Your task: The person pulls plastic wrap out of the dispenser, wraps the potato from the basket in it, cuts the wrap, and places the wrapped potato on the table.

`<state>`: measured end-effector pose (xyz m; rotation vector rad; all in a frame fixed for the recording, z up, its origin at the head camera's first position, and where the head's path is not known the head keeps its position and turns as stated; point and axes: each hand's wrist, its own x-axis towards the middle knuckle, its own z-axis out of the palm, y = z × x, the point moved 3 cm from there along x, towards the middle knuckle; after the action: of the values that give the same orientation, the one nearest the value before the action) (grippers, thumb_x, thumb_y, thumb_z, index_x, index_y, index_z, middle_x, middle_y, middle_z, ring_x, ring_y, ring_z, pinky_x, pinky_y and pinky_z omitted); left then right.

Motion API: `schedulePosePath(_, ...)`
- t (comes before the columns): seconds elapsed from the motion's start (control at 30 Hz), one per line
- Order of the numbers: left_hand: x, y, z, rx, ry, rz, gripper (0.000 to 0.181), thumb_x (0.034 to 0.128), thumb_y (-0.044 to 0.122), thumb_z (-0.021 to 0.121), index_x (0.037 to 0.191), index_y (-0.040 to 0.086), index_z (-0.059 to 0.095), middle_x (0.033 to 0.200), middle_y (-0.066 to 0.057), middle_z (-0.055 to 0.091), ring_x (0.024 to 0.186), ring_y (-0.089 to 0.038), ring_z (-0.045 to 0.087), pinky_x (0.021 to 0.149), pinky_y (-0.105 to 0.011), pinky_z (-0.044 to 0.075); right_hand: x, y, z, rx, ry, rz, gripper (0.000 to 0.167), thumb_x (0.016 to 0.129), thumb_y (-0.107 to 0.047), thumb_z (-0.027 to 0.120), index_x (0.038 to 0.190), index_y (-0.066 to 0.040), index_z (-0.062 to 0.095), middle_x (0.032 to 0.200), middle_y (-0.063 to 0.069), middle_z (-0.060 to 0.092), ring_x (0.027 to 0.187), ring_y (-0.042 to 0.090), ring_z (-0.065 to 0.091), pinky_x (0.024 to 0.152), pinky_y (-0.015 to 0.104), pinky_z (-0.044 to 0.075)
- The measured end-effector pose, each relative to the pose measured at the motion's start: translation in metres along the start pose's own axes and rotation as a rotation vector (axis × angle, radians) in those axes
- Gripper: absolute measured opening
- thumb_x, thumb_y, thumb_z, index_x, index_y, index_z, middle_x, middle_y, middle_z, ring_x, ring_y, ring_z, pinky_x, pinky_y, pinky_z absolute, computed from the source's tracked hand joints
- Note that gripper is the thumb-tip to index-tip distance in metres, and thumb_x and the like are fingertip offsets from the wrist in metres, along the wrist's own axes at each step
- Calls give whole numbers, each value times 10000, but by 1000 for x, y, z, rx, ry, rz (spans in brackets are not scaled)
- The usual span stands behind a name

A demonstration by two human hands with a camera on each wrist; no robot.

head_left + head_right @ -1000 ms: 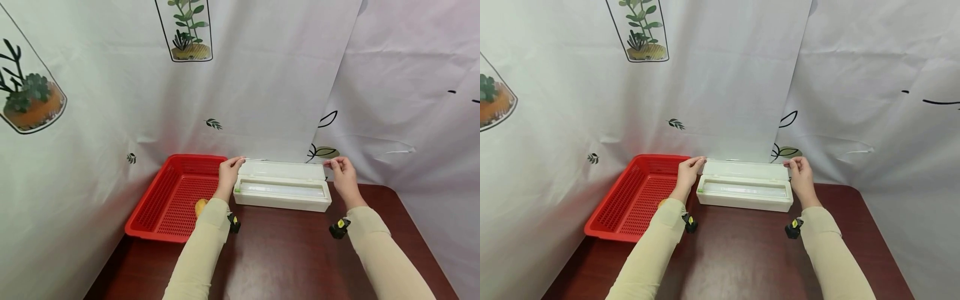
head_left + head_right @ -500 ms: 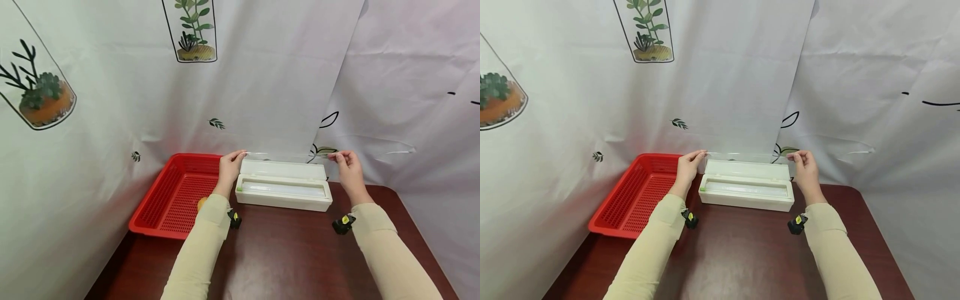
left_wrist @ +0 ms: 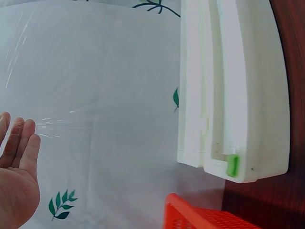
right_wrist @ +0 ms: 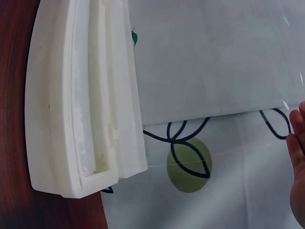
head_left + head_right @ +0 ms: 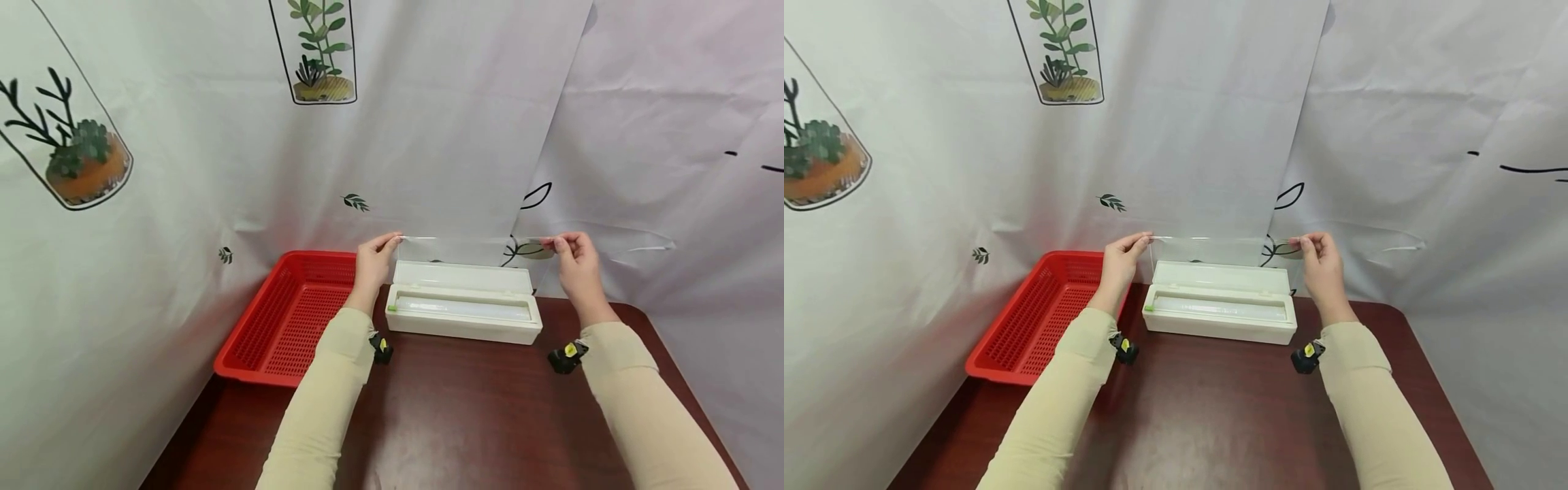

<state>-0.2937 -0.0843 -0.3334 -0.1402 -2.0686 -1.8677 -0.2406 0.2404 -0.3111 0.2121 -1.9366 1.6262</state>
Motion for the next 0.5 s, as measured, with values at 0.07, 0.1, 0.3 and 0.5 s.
schedulePosePath(0.07,0,4,0,-10,0,4,228,874,131,634,1056,7,695,1032,-131,674,1030,-178,598,894,-269,447,3,0,-1,17,5,-10,149,956,21,426,886,-89,498,804,-176,623,807,-3,581,771,136,396)
schedulePosePath(0.1,0,7,0,-15,0,6,226,874,129,634,1056,9,696,1031,-133,673,1024,-182,602,892,-266,448,4,1,-2,15,10,-11,147,956,19,428,886,-89,498,804,-174,623,809,-3,583,773,134,399)
schedulePosePath(0.3,1,21,-2,-49,11,49,225,874,108,632,1057,-8,689,1031,-159,667,1005,-204,609,891,-259,447,16,8,-7,-12,13,-16,73,966,-57,443,937,-59,510,836,-154,625,846,4,584,814,141,405)
schedulePosePath(0.5,4,33,-3,-104,16,75,232,873,87,626,1070,-23,679,1063,-155,658,1000,-197,609,884,-247,449,26,-4,-7,23,35,-70,93,955,-51,463,904,-111,513,822,-133,638,823,27,601,823,168,421)
